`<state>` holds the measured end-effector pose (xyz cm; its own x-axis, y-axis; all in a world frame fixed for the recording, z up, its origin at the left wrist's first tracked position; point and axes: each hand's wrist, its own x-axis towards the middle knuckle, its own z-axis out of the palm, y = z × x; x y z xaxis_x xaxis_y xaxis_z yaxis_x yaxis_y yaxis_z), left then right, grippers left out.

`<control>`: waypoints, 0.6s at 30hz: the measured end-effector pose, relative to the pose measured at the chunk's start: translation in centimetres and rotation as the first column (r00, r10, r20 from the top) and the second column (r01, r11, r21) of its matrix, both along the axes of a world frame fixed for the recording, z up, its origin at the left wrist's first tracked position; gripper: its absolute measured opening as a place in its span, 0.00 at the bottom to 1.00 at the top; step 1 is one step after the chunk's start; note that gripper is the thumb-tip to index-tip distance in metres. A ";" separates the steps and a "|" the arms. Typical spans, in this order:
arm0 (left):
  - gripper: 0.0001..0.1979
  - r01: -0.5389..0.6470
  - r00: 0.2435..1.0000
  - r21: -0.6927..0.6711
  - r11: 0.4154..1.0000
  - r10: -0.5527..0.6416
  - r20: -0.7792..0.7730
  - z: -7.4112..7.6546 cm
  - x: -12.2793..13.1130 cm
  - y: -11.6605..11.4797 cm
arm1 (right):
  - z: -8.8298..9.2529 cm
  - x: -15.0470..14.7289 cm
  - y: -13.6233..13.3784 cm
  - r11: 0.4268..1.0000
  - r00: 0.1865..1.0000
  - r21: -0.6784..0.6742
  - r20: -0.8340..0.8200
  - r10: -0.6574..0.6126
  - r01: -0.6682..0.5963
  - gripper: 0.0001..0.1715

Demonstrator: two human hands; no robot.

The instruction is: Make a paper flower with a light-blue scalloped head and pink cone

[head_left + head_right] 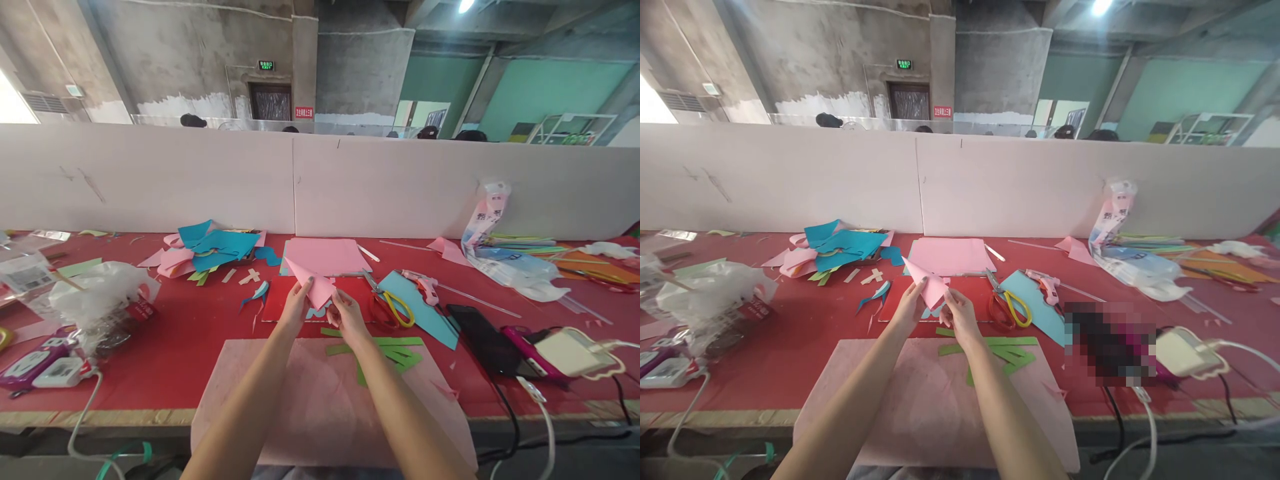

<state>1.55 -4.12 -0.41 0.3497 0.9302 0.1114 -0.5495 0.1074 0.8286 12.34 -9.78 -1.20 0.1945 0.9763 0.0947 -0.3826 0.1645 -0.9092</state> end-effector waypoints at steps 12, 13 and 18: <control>0.23 -0.064 0.998 -0.016 0.998 0.063 -0.024 0.0 0.2 0.1 | 0.5 -0.5 -0.3 0.999 0.999 -0.030 0.020 -0.035 0.035 0.21; 0.24 -0.061 0.998 -0.022 0.998 0.061 -0.015 0.1 0.2 0.1 | 0.5 -0.5 -0.3 0.999 0.999 -0.031 0.025 -0.030 0.031 0.21; 0.24 -0.038 0.999 -0.011 0.999 0.038 0.029 0.3 0.2 0.0 | 0.3 -0.4 -0.1 0.998 0.998 -0.046 0.047 -0.030 0.033 0.21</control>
<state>1.80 -4.13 -0.12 0.3107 0.9440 0.1111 -0.5774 0.0945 0.8110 11.96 -9.90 -0.87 0.2217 0.9733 0.0587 -0.3352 0.1326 -0.9328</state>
